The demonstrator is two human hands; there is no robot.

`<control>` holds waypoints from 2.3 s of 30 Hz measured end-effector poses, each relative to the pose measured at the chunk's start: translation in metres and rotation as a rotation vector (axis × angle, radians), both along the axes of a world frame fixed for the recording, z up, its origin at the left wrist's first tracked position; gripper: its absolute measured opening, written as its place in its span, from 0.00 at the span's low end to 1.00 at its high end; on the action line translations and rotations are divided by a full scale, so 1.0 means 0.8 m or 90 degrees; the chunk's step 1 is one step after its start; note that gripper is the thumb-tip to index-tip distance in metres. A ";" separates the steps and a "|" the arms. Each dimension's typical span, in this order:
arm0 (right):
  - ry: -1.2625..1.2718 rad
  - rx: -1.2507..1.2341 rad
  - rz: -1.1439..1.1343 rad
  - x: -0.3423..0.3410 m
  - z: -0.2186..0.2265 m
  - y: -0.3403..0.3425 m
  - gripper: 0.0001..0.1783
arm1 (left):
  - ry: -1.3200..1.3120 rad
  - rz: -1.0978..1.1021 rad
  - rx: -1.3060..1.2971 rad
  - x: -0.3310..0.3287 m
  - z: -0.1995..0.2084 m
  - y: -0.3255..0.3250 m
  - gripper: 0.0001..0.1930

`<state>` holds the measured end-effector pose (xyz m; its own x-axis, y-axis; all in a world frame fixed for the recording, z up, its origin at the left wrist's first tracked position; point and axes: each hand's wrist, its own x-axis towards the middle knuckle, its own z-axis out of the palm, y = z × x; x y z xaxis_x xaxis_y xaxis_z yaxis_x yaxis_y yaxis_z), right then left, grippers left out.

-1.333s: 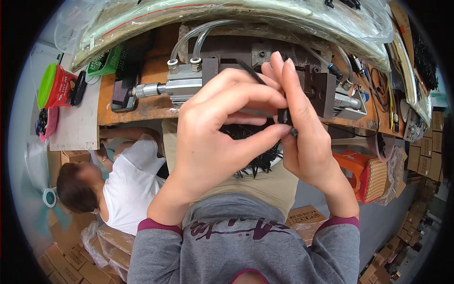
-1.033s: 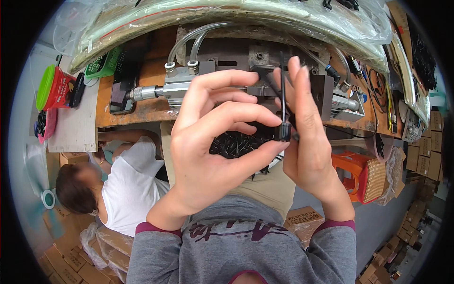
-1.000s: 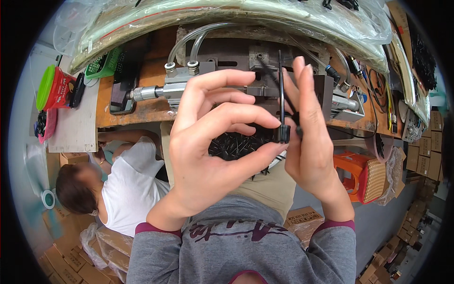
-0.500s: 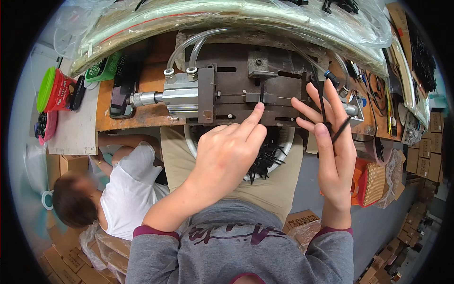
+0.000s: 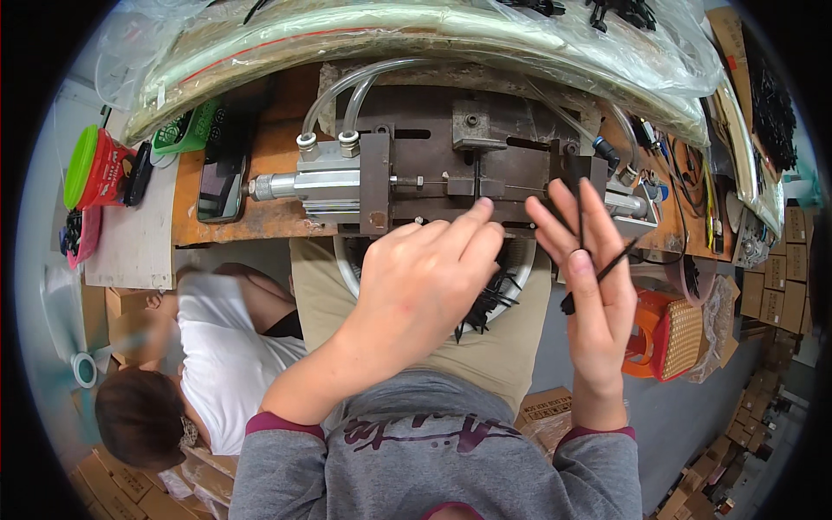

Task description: The recorder is using a specialized workshop jig to assemble small black plastic components.

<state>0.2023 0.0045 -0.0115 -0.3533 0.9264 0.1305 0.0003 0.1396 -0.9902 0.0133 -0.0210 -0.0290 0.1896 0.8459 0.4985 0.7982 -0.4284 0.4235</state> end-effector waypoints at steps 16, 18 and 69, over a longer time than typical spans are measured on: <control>-0.030 -0.117 0.035 0.003 -0.004 0.007 0.18 | -0.055 0.026 0.018 -0.005 -0.020 -0.013 0.14; 0.033 -0.143 0.067 0.007 -0.007 0.009 0.21 | 0.025 0.035 0.019 -0.001 -0.026 -0.008 0.14; -0.808 0.621 0.081 -0.091 0.135 0.290 0.14 | 0.062 0.040 0.059 0.003 -0.040 0.000 0.11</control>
